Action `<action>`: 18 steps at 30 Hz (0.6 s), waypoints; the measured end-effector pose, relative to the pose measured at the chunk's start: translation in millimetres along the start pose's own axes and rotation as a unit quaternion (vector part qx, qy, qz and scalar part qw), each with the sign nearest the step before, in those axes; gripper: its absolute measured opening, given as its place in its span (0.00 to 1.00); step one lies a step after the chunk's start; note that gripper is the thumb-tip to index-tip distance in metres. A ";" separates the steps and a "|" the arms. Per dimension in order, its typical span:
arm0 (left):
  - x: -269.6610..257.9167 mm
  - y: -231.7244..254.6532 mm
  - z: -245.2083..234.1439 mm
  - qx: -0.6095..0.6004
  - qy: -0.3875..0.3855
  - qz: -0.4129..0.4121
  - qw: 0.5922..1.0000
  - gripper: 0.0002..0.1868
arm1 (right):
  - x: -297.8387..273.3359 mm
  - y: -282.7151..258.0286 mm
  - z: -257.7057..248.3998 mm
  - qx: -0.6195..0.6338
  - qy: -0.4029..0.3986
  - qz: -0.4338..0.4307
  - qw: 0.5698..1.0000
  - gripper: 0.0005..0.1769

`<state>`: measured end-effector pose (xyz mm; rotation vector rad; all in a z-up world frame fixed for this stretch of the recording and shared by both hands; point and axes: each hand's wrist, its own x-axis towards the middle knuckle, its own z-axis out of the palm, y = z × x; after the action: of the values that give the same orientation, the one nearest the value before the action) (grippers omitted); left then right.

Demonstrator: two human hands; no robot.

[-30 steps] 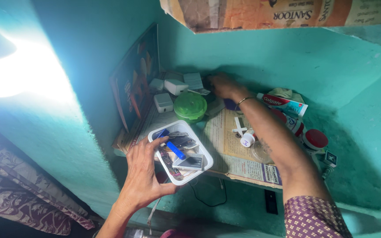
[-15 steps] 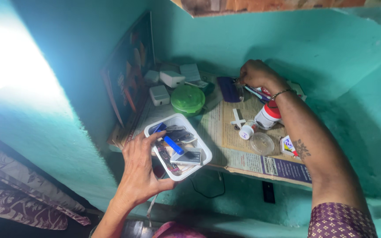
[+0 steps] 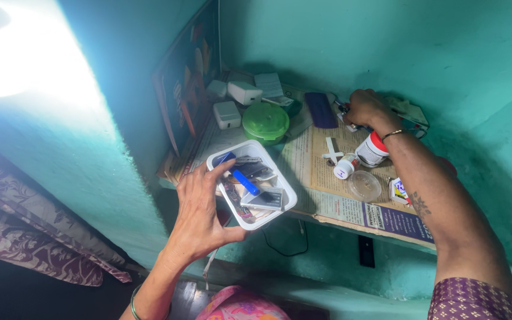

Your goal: The person gathers various small items from a cluttered shelf and places them into a white plastic container. They pick up a small notebook, a SIM card, a lighter, a small box, a tube of toothpaste, a comb, a pair of scissors, and a small photograph, placing each into the container.

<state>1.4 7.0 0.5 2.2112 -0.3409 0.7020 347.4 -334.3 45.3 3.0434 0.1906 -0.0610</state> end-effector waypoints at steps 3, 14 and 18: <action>0.5 0.9 -0.7 -0.001 -0.006 -0.010 1.000 0.64 | -3.2 1.7 0.1 -0.023 -0.002 -0.009 1.000 0.20; -2.2 1.3 0.4 0.000 -0.002 -0.013 1.000 0.67 | -50.2 -24.0 -47.1 0.049 0.102 -0.060 0.992 0.26; -0.5 2.1 1.0 0.004 -0.005 -0.017 1.000 0.67 | -91.4 -69.7 -80.1 0.193 0.023 -0.189 0.962 0.22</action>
<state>0.4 4.8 1.0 2.2244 -0.3061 0.6762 250.7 -269.1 122.9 3.3415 0.8586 -0.0606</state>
